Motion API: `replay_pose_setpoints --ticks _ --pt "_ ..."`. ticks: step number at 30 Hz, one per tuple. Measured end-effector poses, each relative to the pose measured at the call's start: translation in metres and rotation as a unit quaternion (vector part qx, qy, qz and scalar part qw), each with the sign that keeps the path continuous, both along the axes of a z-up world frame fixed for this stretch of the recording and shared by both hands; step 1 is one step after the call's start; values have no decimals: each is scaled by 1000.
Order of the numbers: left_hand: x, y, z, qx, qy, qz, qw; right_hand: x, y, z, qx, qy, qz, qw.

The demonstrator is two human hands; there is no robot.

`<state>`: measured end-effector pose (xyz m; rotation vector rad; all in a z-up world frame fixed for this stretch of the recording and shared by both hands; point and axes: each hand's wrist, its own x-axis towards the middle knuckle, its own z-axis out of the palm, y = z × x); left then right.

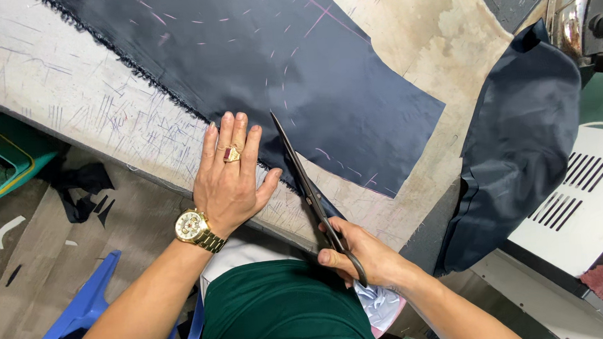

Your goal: The person uses shears to cut dark fabric along chalked outlines on a workspace table, handling several distinct pieces and moving a weight and ruler aside to reach the material.

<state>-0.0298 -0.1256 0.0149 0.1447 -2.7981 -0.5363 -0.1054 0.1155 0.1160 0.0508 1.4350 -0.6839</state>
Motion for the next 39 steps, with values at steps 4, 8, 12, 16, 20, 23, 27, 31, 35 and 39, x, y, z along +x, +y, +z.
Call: replay_pose_setpoints --ticks 4,8,12,16,20,23,27,31,35,39 --pt "0 0 0 3 -8 0 1000 2 -16 4 41 37 21 998" --pt "0 0 0 -2 -11 -3 1000 12 -13 -3 28 -5 -38 999" --pt "0 -1 -1 6 -11 -5 1000 16 -13 -3 2 -14 -61 998" --pt "0 -2 -1 7 -15 -7 1000 14 -21 -1 3 -11 -70 997" --pt "2 -3 -3 12 -17 -17 1000 15 -32 0 17 11 -59 998" --pt "3 -3 -4 24 -16 -18 999 24 -33 -4 12 1 -92 996" --pt "2 -4 -1 33 -22 -17 999 26 -39 2 -10 -23 -127 992" --pt "4 -5 -3 52 -29 -19 998 27 -45 4 -6 -42 -149 988" --pt "4 -7 -5 64 -33 -26 997 32 -56 2 -10 -2 -156 988" --pt "6 -7 -5 67 -29 -27 997 38 -68 4 29 3 -147 989"
